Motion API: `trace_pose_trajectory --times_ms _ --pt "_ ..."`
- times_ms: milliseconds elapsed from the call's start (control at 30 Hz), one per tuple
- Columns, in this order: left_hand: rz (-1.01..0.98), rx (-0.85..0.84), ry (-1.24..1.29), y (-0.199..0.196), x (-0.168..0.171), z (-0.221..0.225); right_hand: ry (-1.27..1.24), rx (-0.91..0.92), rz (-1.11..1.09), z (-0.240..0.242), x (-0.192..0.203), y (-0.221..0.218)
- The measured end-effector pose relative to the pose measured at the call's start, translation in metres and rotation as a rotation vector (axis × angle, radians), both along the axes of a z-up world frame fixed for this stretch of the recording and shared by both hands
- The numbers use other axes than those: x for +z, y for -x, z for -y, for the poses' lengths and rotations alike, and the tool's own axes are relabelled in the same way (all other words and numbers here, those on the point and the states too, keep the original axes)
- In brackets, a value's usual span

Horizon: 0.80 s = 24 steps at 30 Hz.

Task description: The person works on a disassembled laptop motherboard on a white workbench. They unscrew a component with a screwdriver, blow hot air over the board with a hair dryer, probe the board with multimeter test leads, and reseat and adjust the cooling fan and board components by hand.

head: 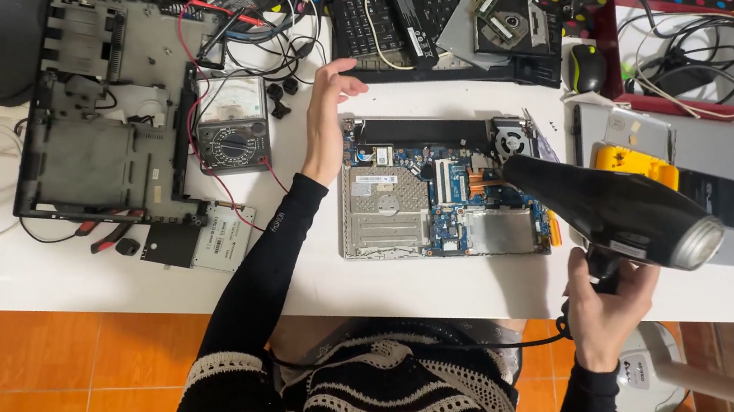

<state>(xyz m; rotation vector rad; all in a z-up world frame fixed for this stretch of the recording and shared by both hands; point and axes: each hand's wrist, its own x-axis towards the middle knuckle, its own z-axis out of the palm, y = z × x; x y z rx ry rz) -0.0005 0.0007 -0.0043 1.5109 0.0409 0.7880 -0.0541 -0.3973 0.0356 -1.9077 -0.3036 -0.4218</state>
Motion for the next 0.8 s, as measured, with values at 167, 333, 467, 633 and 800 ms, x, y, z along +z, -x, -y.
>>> trace_pose_trajectory --times_ms 167,333,467,633,800 --pt "-0.024 -0.025 -0.030 -0.003 -0.003 0.003 0.057 0.032 0.000 -0.007 -0.008 -0.005" --pt "-0.032 -0.038 -0.017 -0.004 -0.008 0.001 0.118 0.196 0.017 -0.026 -0.012 0.008" --pt "-0.009 -0.015 -0.013 -0.005 -0.009 -0.002 0.193 0.237 0.031 -0.047 -0.001 0.009" --pt "-0.017 -0.015 -0.009 -0.007 -0.010 -0.002 0.309 0.172 0.103 -0.058 0.002 0.008" --pt "-0.017 -0.017 -0.041 -0.007 -0.012 -0.003 0.344 0.146 0.031 -0.053 -0.001 0.009"
